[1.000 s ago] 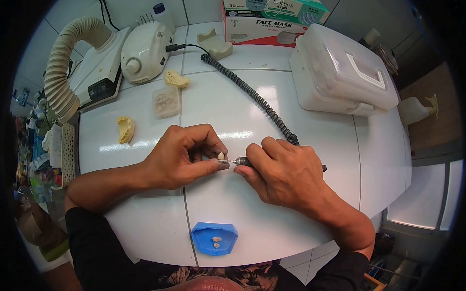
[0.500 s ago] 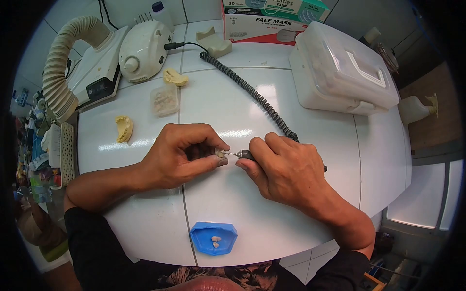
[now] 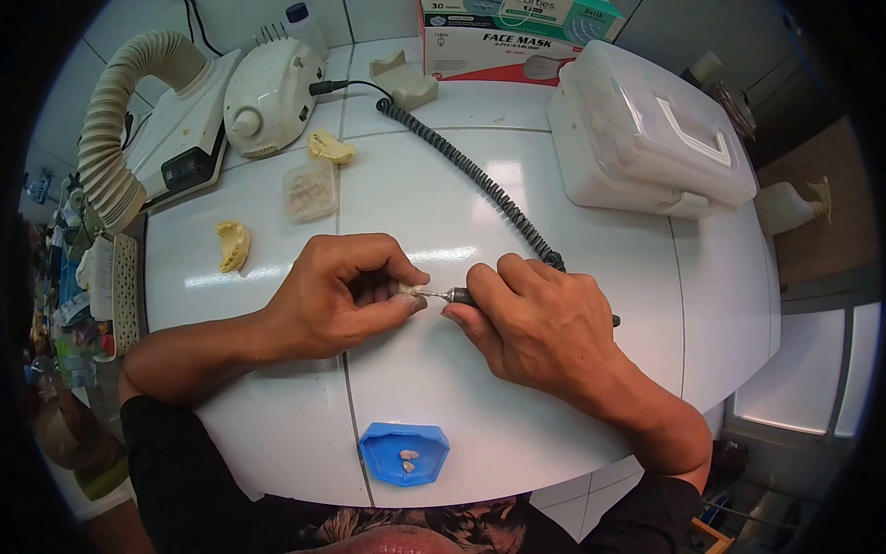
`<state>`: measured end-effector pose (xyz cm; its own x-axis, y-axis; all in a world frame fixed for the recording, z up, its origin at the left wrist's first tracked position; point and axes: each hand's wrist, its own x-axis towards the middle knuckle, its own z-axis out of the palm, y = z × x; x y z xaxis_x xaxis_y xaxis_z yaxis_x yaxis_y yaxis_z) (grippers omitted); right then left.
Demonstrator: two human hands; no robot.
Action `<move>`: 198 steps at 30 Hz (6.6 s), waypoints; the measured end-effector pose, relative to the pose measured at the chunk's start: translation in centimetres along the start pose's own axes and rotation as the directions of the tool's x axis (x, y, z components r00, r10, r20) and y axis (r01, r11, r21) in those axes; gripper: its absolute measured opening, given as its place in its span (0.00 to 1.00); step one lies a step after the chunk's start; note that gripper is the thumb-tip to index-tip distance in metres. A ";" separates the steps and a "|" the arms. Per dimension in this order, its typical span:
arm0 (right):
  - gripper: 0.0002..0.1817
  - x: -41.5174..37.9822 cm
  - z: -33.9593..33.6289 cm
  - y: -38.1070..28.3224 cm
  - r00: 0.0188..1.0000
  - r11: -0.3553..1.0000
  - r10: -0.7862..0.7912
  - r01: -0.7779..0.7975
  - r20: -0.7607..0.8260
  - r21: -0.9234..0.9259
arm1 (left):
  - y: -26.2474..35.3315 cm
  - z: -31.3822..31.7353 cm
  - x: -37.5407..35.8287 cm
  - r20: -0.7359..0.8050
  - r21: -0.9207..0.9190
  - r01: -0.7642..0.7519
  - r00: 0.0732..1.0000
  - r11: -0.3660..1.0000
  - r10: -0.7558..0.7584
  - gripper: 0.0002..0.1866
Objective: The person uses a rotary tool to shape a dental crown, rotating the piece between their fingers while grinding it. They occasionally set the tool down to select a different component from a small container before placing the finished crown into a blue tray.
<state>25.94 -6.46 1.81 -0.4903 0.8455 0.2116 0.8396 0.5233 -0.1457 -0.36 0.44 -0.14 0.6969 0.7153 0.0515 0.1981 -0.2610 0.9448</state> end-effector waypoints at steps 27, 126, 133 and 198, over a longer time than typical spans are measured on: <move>0.19 0.2 -0.1 -0.4 1.000 1.000 -0.001 0.002 0.021 -0.015 | 0.3 0.2 0.1 -0.007 0.097 0.050 0.999 0.994 -0.050 0.09; 0.18 -0.1 0.0 0.3 1.000 1.000 -0.008 0.009 -0.009 0.018 | -0.1 0.1 0.1 -0.028 0.106 -0.074 0.997 0.992 0.077 0.11; 0.18 0.0 0.1 0.0 1.000 1.000 0.005 -0.005 -0.009 0.000 | -0.1 0.3 0.0 -0.024 0.007 -0.043 0.999 0.999 0.043 0.10; 0.12 -2.1 -13.9 -3.4 0.868 0.958 -0.212 0.275 -0.449 0.079 | -0.1 1.2 1.9 -0.052 0.154 0.167 0.986 0.974 -0.160 0.09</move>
<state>27.34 -11.53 15.29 -0.4982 0.5752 0.6488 0.6514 0.7422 -0.1578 1.80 1.02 -0.52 0.6195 0.7805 -0.0842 0.4155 -0.2350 0.8787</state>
